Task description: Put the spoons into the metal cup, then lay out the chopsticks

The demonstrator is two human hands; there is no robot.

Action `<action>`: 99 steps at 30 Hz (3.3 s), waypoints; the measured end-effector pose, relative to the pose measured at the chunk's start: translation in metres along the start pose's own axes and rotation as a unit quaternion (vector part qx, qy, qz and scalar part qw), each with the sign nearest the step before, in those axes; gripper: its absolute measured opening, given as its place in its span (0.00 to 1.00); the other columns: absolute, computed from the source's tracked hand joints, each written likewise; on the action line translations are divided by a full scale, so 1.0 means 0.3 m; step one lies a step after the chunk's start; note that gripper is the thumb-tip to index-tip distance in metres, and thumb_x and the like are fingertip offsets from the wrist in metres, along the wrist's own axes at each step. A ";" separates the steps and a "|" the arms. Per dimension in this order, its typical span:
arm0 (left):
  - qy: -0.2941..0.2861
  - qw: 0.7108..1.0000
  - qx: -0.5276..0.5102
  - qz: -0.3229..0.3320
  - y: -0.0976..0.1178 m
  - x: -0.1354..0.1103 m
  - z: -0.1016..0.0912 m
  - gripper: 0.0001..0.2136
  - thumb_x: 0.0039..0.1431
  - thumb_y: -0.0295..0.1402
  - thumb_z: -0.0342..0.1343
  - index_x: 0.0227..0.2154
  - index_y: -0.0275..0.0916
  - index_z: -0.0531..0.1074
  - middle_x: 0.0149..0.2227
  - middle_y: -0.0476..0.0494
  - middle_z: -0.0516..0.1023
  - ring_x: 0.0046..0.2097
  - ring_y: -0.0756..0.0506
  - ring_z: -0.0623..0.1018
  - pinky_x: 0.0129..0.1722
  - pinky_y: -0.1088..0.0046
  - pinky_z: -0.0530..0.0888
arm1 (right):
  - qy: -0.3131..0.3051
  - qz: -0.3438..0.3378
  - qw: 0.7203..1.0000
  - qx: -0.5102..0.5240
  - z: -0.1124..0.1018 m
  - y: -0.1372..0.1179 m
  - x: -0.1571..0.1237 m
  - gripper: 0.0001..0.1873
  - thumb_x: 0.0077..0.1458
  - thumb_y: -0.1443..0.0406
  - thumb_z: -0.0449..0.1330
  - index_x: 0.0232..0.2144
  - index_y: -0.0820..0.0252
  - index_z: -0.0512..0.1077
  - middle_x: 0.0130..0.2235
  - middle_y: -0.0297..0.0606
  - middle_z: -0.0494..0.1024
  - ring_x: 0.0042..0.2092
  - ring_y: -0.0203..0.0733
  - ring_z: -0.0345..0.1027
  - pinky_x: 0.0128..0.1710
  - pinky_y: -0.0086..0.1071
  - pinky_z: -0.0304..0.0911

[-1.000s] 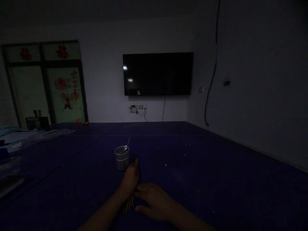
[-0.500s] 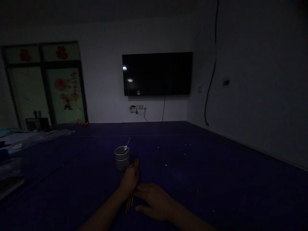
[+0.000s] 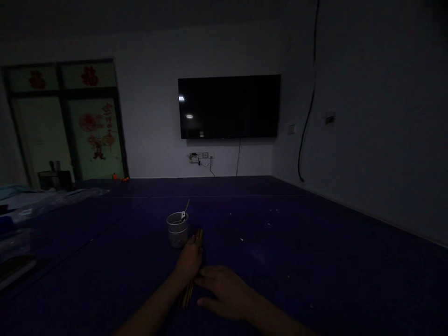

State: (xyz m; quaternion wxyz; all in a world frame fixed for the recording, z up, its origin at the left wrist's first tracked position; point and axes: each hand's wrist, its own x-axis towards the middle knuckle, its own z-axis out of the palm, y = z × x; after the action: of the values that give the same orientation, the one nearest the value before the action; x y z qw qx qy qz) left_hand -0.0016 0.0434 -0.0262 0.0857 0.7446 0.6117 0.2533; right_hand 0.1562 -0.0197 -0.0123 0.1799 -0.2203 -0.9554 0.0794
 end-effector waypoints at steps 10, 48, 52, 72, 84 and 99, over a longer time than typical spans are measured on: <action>0.042 0.996 -0.081 0.009 -0.028 0.019 0.035 0.28 0.53 0.23 0.41 0.59 0.31 0.59 0.62 0.36 0.59 0.63 0.45 0.59 0.62 0.68 0.55 | -0.006 0.004 1.000 0.017 -0.005 0.002 -0.004 0.20 0.57 0.57 0.54 0.50 0.58 0.67 0.50 0.43 0.72 0.50 0.46 0.65 0.50 0.36 0.57; -0.048 0.998 0.022 0.045 -0.024 0.013 0.033 0.29 0.54 0.21 0.37 0.61 0.25 0.52 0.64 0.33 0.50 0.66 0.42 0.47 0.63 0.61 0.53 | -0.010 0.004 1.000 -0.019 0.001 0.005 -0.003 0.20 0.59 0.55 0.53 0.50 0.59 0.67 0.45 0.43 0.73 0.46 0.45 0.67 0.46 0.34 0.58; -0.037 0.997 0.029 0.062 -0.031 0.010 0.039 0.30 0.54 0.20 0.36 0.63 0.25 0.47 0.65 0.33 0.47 0.66 0.43 0.44 0.63 0.60 0.52 | -0.005 0.002 1.000 -0.017 0.004 0.004 -0.002 0.20 0.58 0.56 0.54 0.49 0.59 0.68 0.46 0.43 0.74 0.46 0.46 0.67 0.46 0.35 0.57; -0.090 0.991 0.082 0.056 -0.010 -0.007 0.014 0.32 0.60 0.40 0.38 0.63 0.24 0.45 0.66 0.30 0.39 0.66 0.38 0.38 0.62 0.57 0.47 | -0.016 0.008 1.000 -0.022 0.009 0.010 0.000 0.19 0.57 0.59 0.54 0.51 0.57 0.67 0.50 0.42 0.73 0.50 0.46 0.66 0.50 0.36 0.57; -0.098 0.991 0.081 0.046 -0.020 -0.011 0.009 0.33 0.60 0.41 0.38 0.63 0.25 0.44 0.66 0.30 0.38 0.66 0.39 0.41 0.62 0.60 0.48 | -0.010 0.007 1.000 -0.009 0.001 0.003 -0.002 0.19 0.57 0.59 0.55 0.50 0.58 0.67 0.52 0.42 0.72 0.52 0.47 0.64 0.52 0.37 0.56; -0.108 0.994 0.028 0.017 0.009 -0.016 -0.004 0.34 0.62 0.45 0.31 0.64 0.24 0.40 0.66 0.30 0.38 0.67 0.41 0.38 0.62 0.55 0.43 | -0.019 0.018 0.999 -0.032 -0.003 -0.001 -0.002 0.19 0.59 0.58 0.53 0.50 0.56 0.68 0.50 0.42 0.72 0.50 0.46 0.65 0.49 0.36 0.57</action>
State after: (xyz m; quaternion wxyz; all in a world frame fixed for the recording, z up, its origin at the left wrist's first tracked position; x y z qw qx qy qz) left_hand -0.0004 0.0379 -0.0252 0.1257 0.7801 0.5929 0.1555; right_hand 0.1569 -0.0203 -0.0115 0.1536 -0.2413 -0.9566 0.0560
